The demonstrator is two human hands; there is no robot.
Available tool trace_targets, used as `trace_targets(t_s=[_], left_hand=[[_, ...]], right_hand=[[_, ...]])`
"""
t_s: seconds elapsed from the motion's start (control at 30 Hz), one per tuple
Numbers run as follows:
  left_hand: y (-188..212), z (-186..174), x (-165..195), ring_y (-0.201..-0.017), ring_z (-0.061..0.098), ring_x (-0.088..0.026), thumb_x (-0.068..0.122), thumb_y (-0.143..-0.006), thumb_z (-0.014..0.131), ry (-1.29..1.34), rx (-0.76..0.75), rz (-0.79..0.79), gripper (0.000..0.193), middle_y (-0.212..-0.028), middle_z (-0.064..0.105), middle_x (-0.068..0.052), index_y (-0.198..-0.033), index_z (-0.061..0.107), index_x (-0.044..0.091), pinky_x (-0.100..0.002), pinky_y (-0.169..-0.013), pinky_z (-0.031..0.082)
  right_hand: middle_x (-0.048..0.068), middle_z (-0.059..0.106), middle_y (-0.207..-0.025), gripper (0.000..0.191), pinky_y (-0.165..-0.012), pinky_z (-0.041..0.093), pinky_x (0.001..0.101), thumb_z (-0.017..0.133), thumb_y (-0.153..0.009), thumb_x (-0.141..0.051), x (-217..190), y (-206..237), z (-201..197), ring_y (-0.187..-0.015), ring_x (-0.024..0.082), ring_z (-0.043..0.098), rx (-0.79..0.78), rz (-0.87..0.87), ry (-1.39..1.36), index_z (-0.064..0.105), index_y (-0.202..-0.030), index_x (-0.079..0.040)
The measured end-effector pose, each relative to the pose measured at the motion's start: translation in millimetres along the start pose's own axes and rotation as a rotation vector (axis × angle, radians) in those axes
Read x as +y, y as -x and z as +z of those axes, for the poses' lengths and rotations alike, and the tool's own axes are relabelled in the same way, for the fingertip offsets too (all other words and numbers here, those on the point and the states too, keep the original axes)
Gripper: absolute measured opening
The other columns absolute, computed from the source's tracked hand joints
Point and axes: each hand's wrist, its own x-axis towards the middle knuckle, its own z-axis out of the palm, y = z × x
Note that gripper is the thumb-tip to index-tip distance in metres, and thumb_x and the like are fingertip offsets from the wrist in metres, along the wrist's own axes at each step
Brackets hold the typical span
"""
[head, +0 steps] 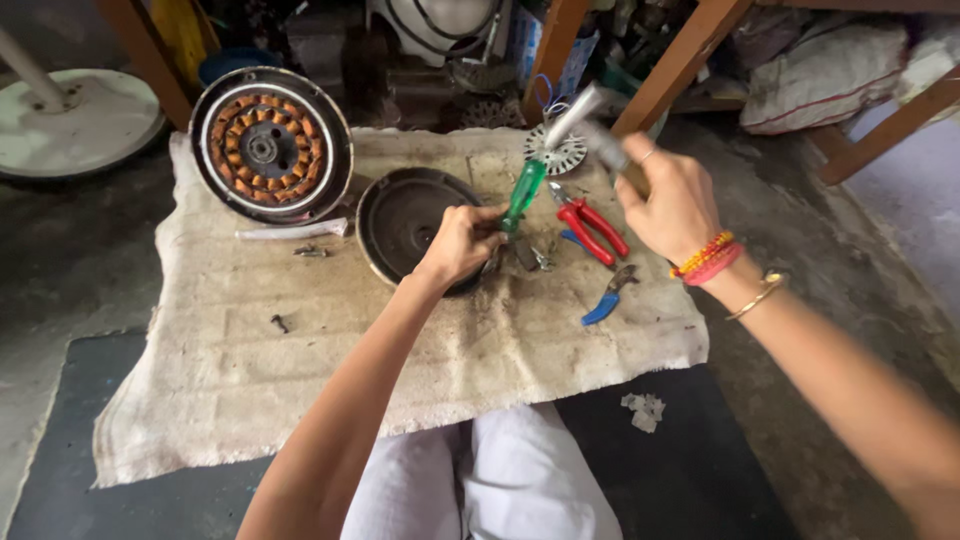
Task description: The person sits on the floor and disassembles a ceiling fan motor. They hammer around a metal end housing, pry it off the wound stator with a screwdriver, reposition the stator, and work the housing loose by hand and with the screwdriver.
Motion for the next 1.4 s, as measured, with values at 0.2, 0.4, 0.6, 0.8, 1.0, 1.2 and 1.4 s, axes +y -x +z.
trace_targets(t_s=[0.2, 0.4, 0.6, 0.8, 1.0, 1.2, 1.4], left_hand=[[5.2, -4.3, 5.7, -0.086, 0.070, -0.008, -0.007, -0.087, 0.071, -0.066, -0.001, -0.032, 0.044, -0.100, 0.080, -0.016, -0.130, 0.068, -0.001, -0.027, -0.077, 0.059], [3.3, -0.4, -0.3, -0.095, 0.071, -0.006, -0.010, -0.086, 0.068, 0.062, -0.014, 0.046, 0.046, -0.108, 0.080, -0.013, -0.131, 0.065, -0.002, -0.025, -0.085, 0.060], [3.3, -0.3, 3.7, -0.088, 0.073, -0.005, -0.009, -0.085, 0.069, -0.029, -0.055, 0.011, 0.047, -0.101, 0.080, -0.013, -0.131, 0.067, 0.001, -0.025, -0.079, 0.060], [8.1, -1.0, 3.9, -0.088, 0.068, 0.000, -0.009, -0.085, 0.066, 0.079, -0.039, 0.081, 0.047, -0.100, 0.080, -0.013, -0.131, 0.066, 0.001, -0.024, -0.078, 0.060], [11.5, -5.5, 7.6, -0.082, 0.069, -0.001, -0.006, -0.085, 0.071, -0.053, 0.010, 0.132, 0.046, -0.100, 0.074, -0.019, -0.129, 0.069, 0.004, -0.025, -0.071, 0.058], [18.7, -5.5, 9.3, -0.084, 0.068, -0.001, -0.008, -0.085, 0.067, 0.005, 0.023, 0.161, 0.046, -0.098, 0.076, -0.015, -0.130, 0.067, 0.000, -0.023, -0.077, 0.058], [19.5, -9.0, 5.3, -0.075, 0.055, 0.002, -0.007, -0.085, 0.066, -0.007, 0.046, 0.041, 0.046, -0.082, 0.075, -0.013, -0.130, 0.066, -0.001, -0.022, -0.067, 0.054]], right_hand=[[0.019, 0.065, -0.080, 0.027, -0.068, 0.052, 0.0496, 0.070, -0.097, -0.013, -6.5, -10.6, -14.7, -0.074, 0.040, 0.068, 0.077, 0.210, -0.139, 0.061, -0.123, -0.008], [0.019, 0.069, -0.081, 0.030, -0.069, 0.053, 0.0528, 0.071, -0.089, -0.013, -5.3, -13.0, -16.4, -0.080, 0.044, 0.069, -0.081, 0.089, 0.058, 0.066, -0.119, -0.011], [0.021, 0.067, -0.073, 0.035, -0.065, 0.052, 0.0549, 0.069, -0.083, -0.010, -7.3, -1.8, -8.2, -0.072, 0.047, 0.067, -0.180, 0.040, 0.011, 0.064, -0.117, -0.008], [0.023, 0.066, -0.076, 0.029, -0.069, 0.053, 0.0544, 0.063, -0.089, -0.006, -8.5, 3.4, -6.8, -0.076, 0.046, 0.067, -0.086, 0.031, 0.036, 0.061, -0.117, -0.006], [0.022, 0.066, -0.083, 0.029, -0.069, 0.053, 0.0518, 0.066, -0.094, -0.009, -13.1, 16.5, -1.7, -0.082, 0.044, 0.069, 0.146, 0.130, -0.164, 0.054, -0.120, -0.002], [0.022, 0.065, -0.075, 0.027, -0.062, 0.049, 0.0517, 0.068, -0.089, -0.005, -13.3, 19.7, -1.5, -0.071, 0.043, 0.068, -0.060, 0.244, -0.033, 0.061, -0.114, -0.003], [0.022, 0.068, -0.078, 0.031, -0.062, 0.050, 0.0519, 0.068, -0.083, -0.004, -16.4, 15.5, -7.6, -0.073, 0.045, 0.068, -0.140, 0.095, 0.014, 0.064, -0.114, -0.004]])
